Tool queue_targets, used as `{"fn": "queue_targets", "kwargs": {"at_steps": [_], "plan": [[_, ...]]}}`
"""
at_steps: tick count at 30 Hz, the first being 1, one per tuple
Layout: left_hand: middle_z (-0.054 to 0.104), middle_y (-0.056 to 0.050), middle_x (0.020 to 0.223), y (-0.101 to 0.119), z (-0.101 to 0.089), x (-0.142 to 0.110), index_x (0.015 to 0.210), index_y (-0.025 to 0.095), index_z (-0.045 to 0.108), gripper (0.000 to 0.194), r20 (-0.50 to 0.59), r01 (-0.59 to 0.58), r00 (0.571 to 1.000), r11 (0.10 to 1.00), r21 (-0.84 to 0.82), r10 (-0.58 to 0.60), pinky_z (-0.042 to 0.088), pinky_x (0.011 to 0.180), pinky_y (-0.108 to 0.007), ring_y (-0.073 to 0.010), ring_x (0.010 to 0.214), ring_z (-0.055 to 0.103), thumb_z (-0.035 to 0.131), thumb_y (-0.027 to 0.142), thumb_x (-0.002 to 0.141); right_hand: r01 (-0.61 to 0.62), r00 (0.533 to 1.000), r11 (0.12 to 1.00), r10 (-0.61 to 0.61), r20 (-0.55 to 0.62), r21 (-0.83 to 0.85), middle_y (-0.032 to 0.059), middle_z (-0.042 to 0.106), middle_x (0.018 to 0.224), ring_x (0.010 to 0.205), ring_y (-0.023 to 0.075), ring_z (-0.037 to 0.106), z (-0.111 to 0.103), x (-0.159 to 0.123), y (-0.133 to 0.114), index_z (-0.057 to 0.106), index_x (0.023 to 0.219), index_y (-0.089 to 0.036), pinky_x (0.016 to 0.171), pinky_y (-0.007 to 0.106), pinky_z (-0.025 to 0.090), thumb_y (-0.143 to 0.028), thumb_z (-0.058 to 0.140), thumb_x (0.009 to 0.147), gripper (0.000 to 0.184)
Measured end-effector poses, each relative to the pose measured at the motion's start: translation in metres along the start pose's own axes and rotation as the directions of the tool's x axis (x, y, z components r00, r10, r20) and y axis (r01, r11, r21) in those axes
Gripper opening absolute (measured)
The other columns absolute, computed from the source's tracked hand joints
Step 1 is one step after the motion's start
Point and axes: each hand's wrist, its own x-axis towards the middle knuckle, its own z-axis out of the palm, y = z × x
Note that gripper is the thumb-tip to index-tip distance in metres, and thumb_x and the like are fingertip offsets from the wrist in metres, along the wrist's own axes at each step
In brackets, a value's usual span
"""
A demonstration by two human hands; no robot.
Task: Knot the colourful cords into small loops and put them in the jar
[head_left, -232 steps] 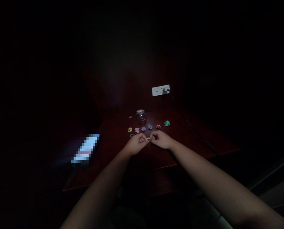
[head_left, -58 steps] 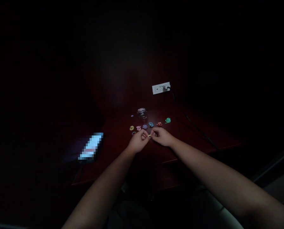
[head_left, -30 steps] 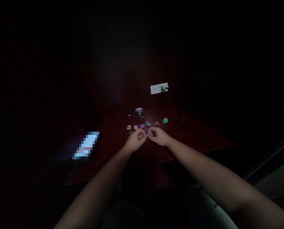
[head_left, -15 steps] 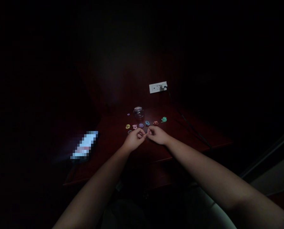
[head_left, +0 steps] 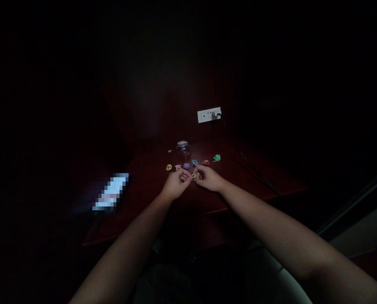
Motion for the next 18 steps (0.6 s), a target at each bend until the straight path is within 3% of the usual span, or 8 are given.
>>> {"fn": "queue_targets", "kwargs": {"at_steps": [18], "plan": [[0.059,-0.002,0.067,0.0010,0.0011,0.0004,0.085,0.012,0.062,0.021,0.000,0.023,1.000,0.999,-0.037,-0.023,0.043,0.054,-0.019,-0.0086,0.057,0.052,0.060,0.029,0.072,-0.011,0.999,0.999,0.009,-0.046,-0.034,-0.0025,0.048,0.060,0.054,0.0078,0.041,0.0008,0.0009,0.0007,0.048,0.065,-0.015,0.049,0.020,0.033,-0.031,0.057,0.073,0.020]]}}
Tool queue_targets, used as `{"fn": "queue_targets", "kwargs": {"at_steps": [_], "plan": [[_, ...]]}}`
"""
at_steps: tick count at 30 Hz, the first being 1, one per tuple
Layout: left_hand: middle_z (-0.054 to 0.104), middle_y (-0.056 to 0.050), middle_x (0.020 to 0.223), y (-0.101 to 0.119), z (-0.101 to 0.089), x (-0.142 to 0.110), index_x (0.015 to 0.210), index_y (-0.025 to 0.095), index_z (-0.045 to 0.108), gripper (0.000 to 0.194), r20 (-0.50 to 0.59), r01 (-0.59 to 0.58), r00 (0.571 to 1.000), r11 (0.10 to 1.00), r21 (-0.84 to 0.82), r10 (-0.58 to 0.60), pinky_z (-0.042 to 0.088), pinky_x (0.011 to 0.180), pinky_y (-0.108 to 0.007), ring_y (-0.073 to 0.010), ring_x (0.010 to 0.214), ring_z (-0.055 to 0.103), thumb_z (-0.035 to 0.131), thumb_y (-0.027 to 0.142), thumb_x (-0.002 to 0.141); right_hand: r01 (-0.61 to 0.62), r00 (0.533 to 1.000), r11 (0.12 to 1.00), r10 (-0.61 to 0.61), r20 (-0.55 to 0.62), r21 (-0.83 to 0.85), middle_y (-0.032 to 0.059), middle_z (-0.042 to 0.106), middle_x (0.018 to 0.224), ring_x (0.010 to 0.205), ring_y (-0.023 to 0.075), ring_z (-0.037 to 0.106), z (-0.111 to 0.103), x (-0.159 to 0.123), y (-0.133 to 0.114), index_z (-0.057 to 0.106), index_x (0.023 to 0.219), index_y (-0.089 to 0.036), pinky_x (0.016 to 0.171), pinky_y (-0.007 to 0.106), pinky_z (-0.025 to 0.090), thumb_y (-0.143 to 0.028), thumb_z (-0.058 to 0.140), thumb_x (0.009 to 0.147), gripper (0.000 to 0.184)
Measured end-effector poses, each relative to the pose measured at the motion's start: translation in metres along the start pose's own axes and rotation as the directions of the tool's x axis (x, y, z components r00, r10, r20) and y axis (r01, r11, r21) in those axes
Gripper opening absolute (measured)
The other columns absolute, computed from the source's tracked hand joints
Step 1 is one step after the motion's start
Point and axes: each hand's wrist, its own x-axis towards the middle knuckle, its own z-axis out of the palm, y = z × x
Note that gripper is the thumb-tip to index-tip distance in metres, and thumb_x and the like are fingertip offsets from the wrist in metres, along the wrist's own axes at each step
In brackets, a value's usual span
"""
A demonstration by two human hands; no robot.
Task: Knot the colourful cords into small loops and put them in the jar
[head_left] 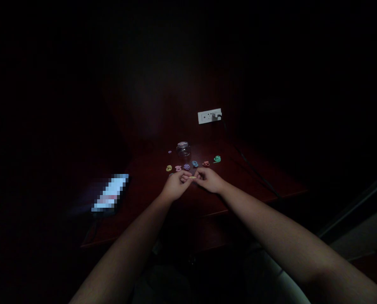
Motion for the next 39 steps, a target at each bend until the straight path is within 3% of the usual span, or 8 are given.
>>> {"fn": "queue_targets", "kwargs": {"at_steps": [7,22,32,39], "plan": [[0.060,-0.002,0.065,0.001,-0.001,0.001,0.076,0.013,0.062,0.015,0.015,0.018,1.000,0.999,0.032,-0.018,0.044,0.055,-0.020,-0.0101,0.058,0.053,0.059,0.027,0.072,-0.023,1.000,0.999,0.023,0.011,-0.034,-0.0021,0.049,0.059,0.054,0.0086,0.042,-0.001,0.000,0.000,0.051,0.065,-0.015,0.049,0.020,0.032,-0.033,0.056,0.074,0.021],[0.063,-0.003,0.074,0.005,-0.011,0.003,0.077,0.016,0.057,0.010,0.029,-0.001,1.000,0.997,0.080,-0.002,0.044,0.069,-0.025,-0.0136,0.069,0.059,0.050,0.023,0.078,-0.031,0.999,0.996,0.034,0.040,-0.086,-0.0030,0.047,0.059,0.055,0.0095,0.041,-0.001,-0.002,-0.002,0.046,0.064,-0.017,0.053,0.022,0.032,-0.026,0.051,0.075,0.015],[0.062,-0.005,0.073,-0.008,-0.021,0.004,0.081,0.013,0.053,0.015,-0.074,0.064,0.995,0.998,0.015,-0.063,0.045,0.068,-0.026,-0.0135,0.069,0.058,0.048,0.028,0.081,-0.079,0.997,0.996,0.078,-0.009,-0.048,-0.0034,0.046,0.057,0.054,0.0097,0.041,-0.003,-0.001,0.001,0.045,0.064,-0.017,0.053,0.022,0.033,-0.027,0.051,0.073,0.014],[0.064,-0.005,0.069,0.003,-0.015,0.000,0.075,0.012,0.059,0.019,0.046,0.068,0.997,0.998,-0.011,-0.067,0.044,0.062,-0.024,-0.0125,0.062,0.057,0.054,0.030,0.077,-0.089,0.996,0.995,0.088,0.029,0.035,-0.0049,0.045,0.057,0.049,0.0078,0.039,0.000,-0.003,0.001,0.050,0.079,-0.017,0.047,0.020,0.032,-0.028,0.056,0.071,0.015]]}}
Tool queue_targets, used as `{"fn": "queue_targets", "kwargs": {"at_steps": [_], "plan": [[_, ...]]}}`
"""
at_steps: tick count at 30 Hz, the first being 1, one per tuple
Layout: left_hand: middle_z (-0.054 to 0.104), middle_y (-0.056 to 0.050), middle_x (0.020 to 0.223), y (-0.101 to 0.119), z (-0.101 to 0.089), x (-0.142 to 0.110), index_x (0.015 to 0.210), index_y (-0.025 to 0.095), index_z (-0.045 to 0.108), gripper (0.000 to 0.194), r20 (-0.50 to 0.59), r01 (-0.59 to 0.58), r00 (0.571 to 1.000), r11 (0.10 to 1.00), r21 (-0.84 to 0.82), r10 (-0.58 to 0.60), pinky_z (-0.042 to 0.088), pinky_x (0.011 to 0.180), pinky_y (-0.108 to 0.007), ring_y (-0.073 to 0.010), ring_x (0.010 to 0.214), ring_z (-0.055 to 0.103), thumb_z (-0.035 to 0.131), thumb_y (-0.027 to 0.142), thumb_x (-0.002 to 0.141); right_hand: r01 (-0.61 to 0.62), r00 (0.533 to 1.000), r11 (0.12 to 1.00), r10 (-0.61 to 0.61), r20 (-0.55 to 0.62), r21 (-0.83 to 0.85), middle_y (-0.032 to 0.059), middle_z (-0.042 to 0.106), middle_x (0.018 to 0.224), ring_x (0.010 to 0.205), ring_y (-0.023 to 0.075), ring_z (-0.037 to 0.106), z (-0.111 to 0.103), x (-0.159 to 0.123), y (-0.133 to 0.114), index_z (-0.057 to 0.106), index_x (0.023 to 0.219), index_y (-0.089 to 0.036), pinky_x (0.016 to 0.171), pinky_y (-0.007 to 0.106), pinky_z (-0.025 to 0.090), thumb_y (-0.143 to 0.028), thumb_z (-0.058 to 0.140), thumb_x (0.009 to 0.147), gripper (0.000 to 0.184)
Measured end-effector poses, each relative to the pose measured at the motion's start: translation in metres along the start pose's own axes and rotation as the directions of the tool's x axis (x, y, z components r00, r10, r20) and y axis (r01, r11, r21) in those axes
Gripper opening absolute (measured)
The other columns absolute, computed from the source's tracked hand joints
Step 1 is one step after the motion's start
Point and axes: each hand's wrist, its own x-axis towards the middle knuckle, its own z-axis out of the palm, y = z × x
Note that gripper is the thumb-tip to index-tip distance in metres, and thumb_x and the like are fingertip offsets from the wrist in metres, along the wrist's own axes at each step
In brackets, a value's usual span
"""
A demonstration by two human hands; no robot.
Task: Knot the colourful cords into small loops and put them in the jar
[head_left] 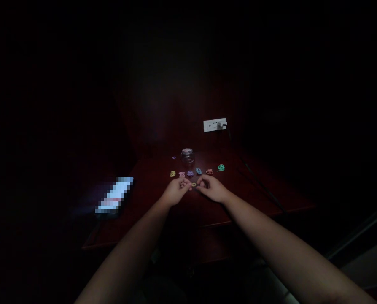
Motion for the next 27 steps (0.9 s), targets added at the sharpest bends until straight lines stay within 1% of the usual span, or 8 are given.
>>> {"fn": "queue_targets", "kwargs": {"at_steps": [6,12,18,23,27], "plan": [[0.065,-0.006,0.070,0.0013,0.0025,-0.0007,0.076,0.011,0.059,0.021,0.024,0.015,1.000,1.000,-0.010,-0.015,0.045,0.062,-0.024,-0.0130,0.063,0.058,0.055,0.031,0.076,0.007,1.000,0.999,-0.006,0.015,-0.033,-0.0038,0.048,0.060,0.051,0.0074,0.040,0.0007,-0.0014,0.0022,0.053,0.077,-0.016,0.048,0.019,0.032,-0.027,0.057,0.070,0.014],[0.065,-0.005,0.068,0.0012,0.0041,-0.0003,0.074,0.011,0.060,0.022,0.049,0.035,0.998,0.999,-0.012,-0.034,0.045,0.060,-0.024,-0.0130,0.062,0.058,0.055,0.033,0.076,0.012,1.000,1.000,-0.011,0.028,-0.018,-0.0030,0.048,0.058,0.052,0.0078,0.040,0.0003,-0.0011,0.0004,0.053,0.070,-0.015,0.048,0.020,0.032,-0.029,0.056,0.071,0.014],[0.065,-0.006,0.067,0.0016,0.0052,0.0005,0.074,0.011,0.060,0.021,0.060,0.035,0.998,0.999,-0.016,-0.034,0.044,0.058,-0.022,-0.0120,0.060,0.057,0.055,0.032,0.076,0.027,0.999,1.000,-0.026,0.033,-0.017,-0.0041,0.047,0.058,0.051,0.0074,0.040,-0.0005,-0.0019,-0.0018,0.054,0.077,-0.015,0.048,0.019,0.032,-0.027,0.057,0.071,0.014],[0.063,-0.004,0.064,0.0047,0.0061,-0.0009,0.072,0.011,0.059,0.020,0.078,0.025,0.997,0.999,-0.023,-0.023,0.042,0.056,-0.021,-0.0103,0.058,0.054,0.057,0.031,0.074,0.023,0.999,0.998,-0.021,0.043,-0.059,-0.0024,0.049,0.058,0.052,0.0079,0.040,-0.0014,-0.0018,-0.0027,0.056,0.068,-0.014,0.051,0.020,0.033,-0.031,0.055,0.072,0.017],[0.057,-0.001,0.062,0.0057,0.0067,-0.0018,0.073,0.011,0.059,0.019,0.123,0.009,0.992,0.999,-0.051,-0.003,0.039,0.054,-0.019,-0.0086,0.056,0.050,0.062,0.030,0.070,0.021,0.999,0.997,-0.018,0.038,-0.078,-0.0027,0.049,0.058,0.052,0.0080,0.040,-0.0018,-0.0017,-0.0021,0.054,0.066,-0.014,0.051,0.020,0.033,-0.029,0.056,0.071,0.016]]}}
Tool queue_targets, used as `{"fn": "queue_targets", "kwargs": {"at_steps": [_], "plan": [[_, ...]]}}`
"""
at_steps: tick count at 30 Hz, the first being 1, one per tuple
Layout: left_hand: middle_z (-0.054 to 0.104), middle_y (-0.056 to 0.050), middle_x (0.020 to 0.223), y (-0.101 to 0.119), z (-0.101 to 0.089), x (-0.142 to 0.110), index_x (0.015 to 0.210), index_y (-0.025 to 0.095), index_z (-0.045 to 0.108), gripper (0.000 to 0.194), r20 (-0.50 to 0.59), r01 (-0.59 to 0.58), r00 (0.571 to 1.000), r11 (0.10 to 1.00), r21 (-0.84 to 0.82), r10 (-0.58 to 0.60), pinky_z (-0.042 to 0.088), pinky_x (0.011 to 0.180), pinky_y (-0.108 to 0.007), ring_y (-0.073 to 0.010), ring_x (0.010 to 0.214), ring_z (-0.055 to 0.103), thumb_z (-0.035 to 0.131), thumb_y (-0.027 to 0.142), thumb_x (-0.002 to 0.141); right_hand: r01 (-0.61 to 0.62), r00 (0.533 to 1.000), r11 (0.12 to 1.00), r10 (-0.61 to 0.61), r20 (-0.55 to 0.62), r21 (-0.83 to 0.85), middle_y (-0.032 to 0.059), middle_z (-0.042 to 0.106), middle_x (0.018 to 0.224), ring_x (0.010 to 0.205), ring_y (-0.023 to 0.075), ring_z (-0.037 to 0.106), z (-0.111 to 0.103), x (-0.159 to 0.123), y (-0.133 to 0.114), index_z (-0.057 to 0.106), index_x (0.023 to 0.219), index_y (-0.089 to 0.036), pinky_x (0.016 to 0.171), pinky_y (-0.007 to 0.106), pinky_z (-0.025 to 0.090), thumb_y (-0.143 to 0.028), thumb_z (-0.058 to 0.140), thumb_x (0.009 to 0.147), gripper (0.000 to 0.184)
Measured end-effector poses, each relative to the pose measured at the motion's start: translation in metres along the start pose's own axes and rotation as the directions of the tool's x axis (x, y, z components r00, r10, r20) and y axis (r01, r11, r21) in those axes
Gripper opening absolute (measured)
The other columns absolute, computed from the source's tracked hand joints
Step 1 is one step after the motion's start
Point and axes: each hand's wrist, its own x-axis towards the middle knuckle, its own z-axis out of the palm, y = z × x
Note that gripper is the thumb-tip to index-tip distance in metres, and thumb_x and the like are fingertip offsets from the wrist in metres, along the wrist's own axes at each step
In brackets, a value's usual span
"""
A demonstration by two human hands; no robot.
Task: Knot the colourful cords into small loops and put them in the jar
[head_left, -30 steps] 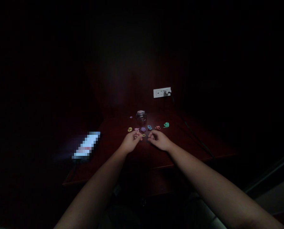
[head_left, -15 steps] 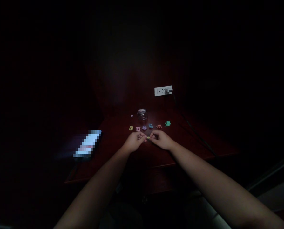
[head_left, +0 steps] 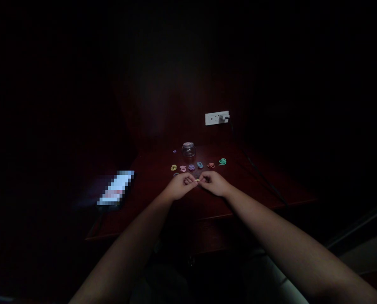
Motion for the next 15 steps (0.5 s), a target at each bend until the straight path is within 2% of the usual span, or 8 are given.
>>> {"fn": "queue_targets", "kwargs": {"at_steps": [6,15], "plan": [[0.056,0.001,0.061,-0.0045,0.0000,0.0018,0.072,0.012,0.058,0.013,-0.058,-0.006,0.998,0.999,0.033,0.008,0.039,0.053,-0.018,-0.0086,0.057,0.050,0.060,0.025,0.069,-0.005,1.000,1.000,0.005,-0.004,-0.010,-0.0032,0.047,0.056,0.051,0.0077,0.039,0.0002,0.0002,-0.0005,0.054,0.064,-0.014,0.049,0.020,0.031,-0.028,0.055,0.070,0.015],[0.050,0.002,0.057,-0.0003,0.0026,0.0005,0.072,0.011,0.057,0.017,-0.047,-0.003,0.999,1.000,0.014,0.003,0.034,0.048,-0.017,-0.0060,0.051,0.043,0.059,0.029,0.072,0.016,1.000,1.000,-0.016,0.008,-0.010,-0.0031,0.047,0.057,0.053,0.0078,0.040,-0.0007,0.0000,-0.0019,0.054,0.067,-0.015,0.050,0.020,0.032,-0.028,0.054,0.072,0.014]]}}
